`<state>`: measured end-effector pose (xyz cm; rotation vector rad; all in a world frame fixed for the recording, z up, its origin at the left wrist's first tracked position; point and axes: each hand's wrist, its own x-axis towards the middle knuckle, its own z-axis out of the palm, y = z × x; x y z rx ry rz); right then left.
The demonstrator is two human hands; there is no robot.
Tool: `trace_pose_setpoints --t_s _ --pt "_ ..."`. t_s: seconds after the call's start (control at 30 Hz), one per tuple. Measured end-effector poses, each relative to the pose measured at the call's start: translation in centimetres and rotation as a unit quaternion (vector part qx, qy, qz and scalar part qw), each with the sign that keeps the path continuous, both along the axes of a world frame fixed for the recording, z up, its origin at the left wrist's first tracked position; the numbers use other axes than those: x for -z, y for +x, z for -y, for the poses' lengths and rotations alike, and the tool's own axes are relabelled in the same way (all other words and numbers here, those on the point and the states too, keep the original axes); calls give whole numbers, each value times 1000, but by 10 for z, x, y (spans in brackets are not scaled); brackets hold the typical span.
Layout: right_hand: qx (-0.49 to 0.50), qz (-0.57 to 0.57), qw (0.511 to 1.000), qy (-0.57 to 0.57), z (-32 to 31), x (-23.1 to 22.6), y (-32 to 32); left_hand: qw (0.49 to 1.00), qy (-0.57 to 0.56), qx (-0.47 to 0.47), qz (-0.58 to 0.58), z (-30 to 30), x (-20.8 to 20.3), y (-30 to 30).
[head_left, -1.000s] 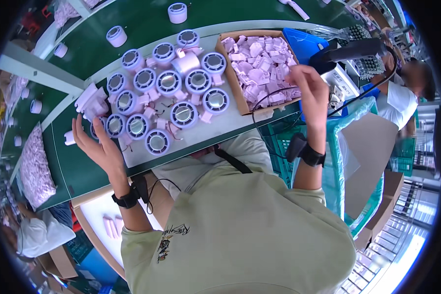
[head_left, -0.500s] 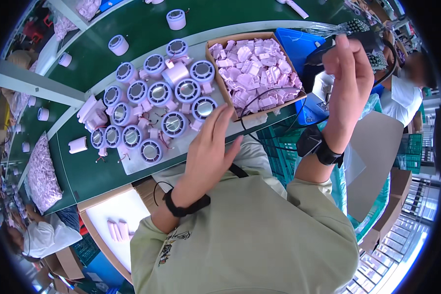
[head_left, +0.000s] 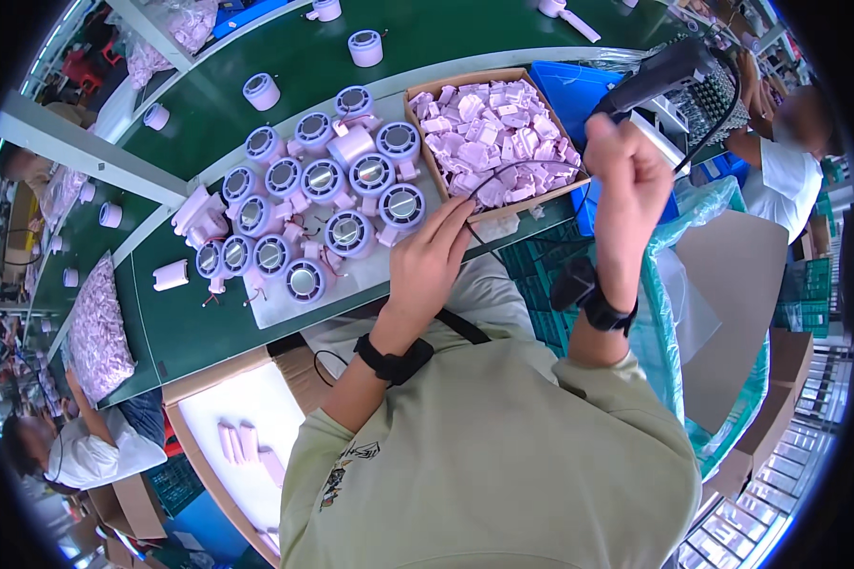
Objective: Assembling portable handheld fans by attaching the fan body to components and using an electric screwdriver/tester.
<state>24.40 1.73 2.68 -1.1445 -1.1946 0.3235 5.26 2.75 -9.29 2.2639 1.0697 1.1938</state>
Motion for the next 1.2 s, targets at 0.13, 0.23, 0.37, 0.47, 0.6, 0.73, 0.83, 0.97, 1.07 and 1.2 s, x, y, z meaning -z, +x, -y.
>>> trace_pose_setpoints --t_s 0.13,0.23,0.37,0.47,0.6,0.73,0.83,0.97,1.07,1.2 --pt "-68 136 970 -192 26 39 -9 999 24 -4 29 -2 5 4" --pt "-145 142 948 -247 33 56 -18 999 30 -1 34 -3 7 3" --pt "-267 236 875 -327 35 71 -20 999 34 -2 33 -2 11 3" --pt "-298 218 886 -282 36 90 -30 998 44 -17 35 -3 10 4" --pt "-292 232 884 -283 38 92 -25 999 25 -3 25 -3 9 4" --pt "-331 196 859 -338 40 79 -17 997 78 -3 27 -8 19 3" --pt "-344 189 848 -357 44 67 -13 994 100 -25 20 -8 21 3" --pt "-323 230 853 -338 50 63 -9 994 108 -27 8 -6 22 4" --pt "-324 232 862 -313 51 63 -6 994 105 -23 3 -9 21 4" --pt "-345 184 876 -282 47 48 -6 993 112 -23 10 -8 19 5"
